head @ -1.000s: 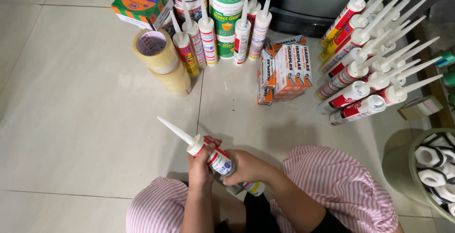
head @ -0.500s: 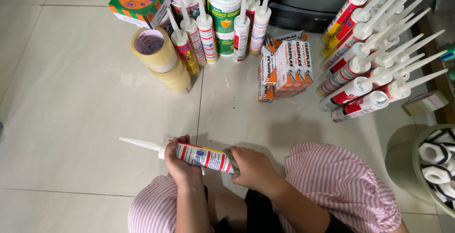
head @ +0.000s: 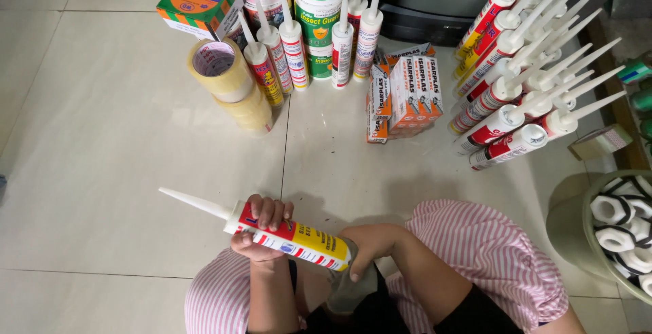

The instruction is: The person sits on the floor and wipes several sealant tubes with a cloth, cleaning the exterior surfaces. They handle each tube individually, rotate it to wipe different sides, and place it back among the other tubes.

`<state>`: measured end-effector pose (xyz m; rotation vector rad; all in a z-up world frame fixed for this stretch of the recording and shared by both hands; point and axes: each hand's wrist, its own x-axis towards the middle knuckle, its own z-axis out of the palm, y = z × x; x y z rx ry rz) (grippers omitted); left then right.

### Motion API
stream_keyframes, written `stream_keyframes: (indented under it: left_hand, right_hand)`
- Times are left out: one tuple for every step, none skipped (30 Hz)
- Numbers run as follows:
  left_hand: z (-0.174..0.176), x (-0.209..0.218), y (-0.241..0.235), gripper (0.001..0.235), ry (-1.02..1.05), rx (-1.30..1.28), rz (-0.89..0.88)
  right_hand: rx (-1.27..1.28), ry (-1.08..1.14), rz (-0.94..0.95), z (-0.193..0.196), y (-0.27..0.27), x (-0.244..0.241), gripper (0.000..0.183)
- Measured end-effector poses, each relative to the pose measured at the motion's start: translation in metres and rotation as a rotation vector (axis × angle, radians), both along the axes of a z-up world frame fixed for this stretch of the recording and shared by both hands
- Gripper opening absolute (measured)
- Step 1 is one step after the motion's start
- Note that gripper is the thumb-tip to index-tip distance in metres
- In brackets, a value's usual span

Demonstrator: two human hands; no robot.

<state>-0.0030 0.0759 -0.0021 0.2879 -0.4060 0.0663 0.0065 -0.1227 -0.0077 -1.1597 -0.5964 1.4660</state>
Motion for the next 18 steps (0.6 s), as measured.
stream_keyframes:
  left_hand:
    - [0.004, 0.0, -0.002, 0.023, -0.004, -0.002, 0.0]
    - [0.007, -0.001, -0.004, 0.02, -0.04, -0.1, -0.015]
    - [0.011, -0.002, -0.005, 0.018, -0.076, -0.196, -0.027]
    - [0.015, -0.002, -0.006, 0.018, -0.081, -0.196, -0.024]
    - [0.019, -0.003, -0.007, 0.018, -0.099, -0.292, -0.059]
    - [0.022, -0.003, -0.008, 0.018, -0.118, -0.388, -0.093]
    - [0.022, -0.003, -0.009, 0.018, -0.121, -0.387, -0.095]
    - [0.021, -0.003, -0.011, 0.017, -0.079, -0.452, -0.08]
    - [0.02, -0.003, -0.012, 0.017, -0.037, -0.517, -0.063]
    - [0.019, -0.003, -0.013, 0.017, -0.039, -0.516, -0.062]
    - [0.018, -0.002, -0.014, 0.02, -0.035, -0.545, -0.091]
    - [0.017, -0.001, -0.016, 0.023, -0.031, -0.575, -0.119]
    - [0.016, -0.002, -0.016, 0.023, -0.033, -0.578, -0.119]
    - [0.015, -0.002, -0.017, 0.022, 0.012, -0.578, -0.123]
    - [0.015, -0.003, -0.017, 0.021, 0.059, -0.577, -0.127]
    - [0.014, -0.003, -0.016, 0.021, 0.06, -0.579, -0.125]
    - [0.013, -0.003, -0.015, 0.021, 0.112, -0.533, -0.108]
    - [0.013, -0.003, -0.014, 0.02, 0.164, -0.487, -0.091]
  right_hand:
    - [-0.002, -0.004, 0.0, -0.012, 0.0, -0.004, 0.051]
    - [0.092, 0.18, 0.003, -0.023, 0.0, -0.008, 0.055]
    - [0.186, 0.364, 0.008, -0.035, 0.001, -0.011, 0.059]
    - [0.185, 0.36, 0.012, -0.053, 0.003, -0.013, 0.059]
    - [0.259, 0.295, 0.051, -0.071, 0.004, -0.015, 0.071]
    - [0.333, 0.231, 0.089, -0.089, 0.006, -0.018, 0.084]
    - [0.334, 0.228, 0.088, -0.09, 0.008, -0.022, 0.084]
    - [0.453, 0.313, 0.062, -0.091, 0.01, -0.026, 0.089]
    - [0.571, 0.401, 0.037, -0.092, 0.013, -0.031, 0.094]
    - [0.572, 0.399, 0.039, -0.075, 0.012, -0.03, 0.094]
    - [0.541, 0.435, 0.007, -0.057, 0.01, -0.03, 0.091]
    - [0.51, 0.469, -0.024, -0.039, 0.009, -0.029, 0.089]
    - [0.507, 0.468, -0.023, -0.037, 0.005, -0.029, 0.089]
    - [0.458, 0.364, -0.059, -0.036, 0.001, -0.029, 0.09]
    - [0.409, 0.263, -0.095, -0.034, -0.002, -0.03, 0.091]
    - [0.407, 0.264, -0.094, -0.019, -0.004, -0.028, 0.091]
    - [0.132, -0.03, -0.086, -0.004, -0.005, -0.026, 0.078]
    - [-0.146, -0.322, -0.073, 0.01, -0.006, -0.025, 0.065]
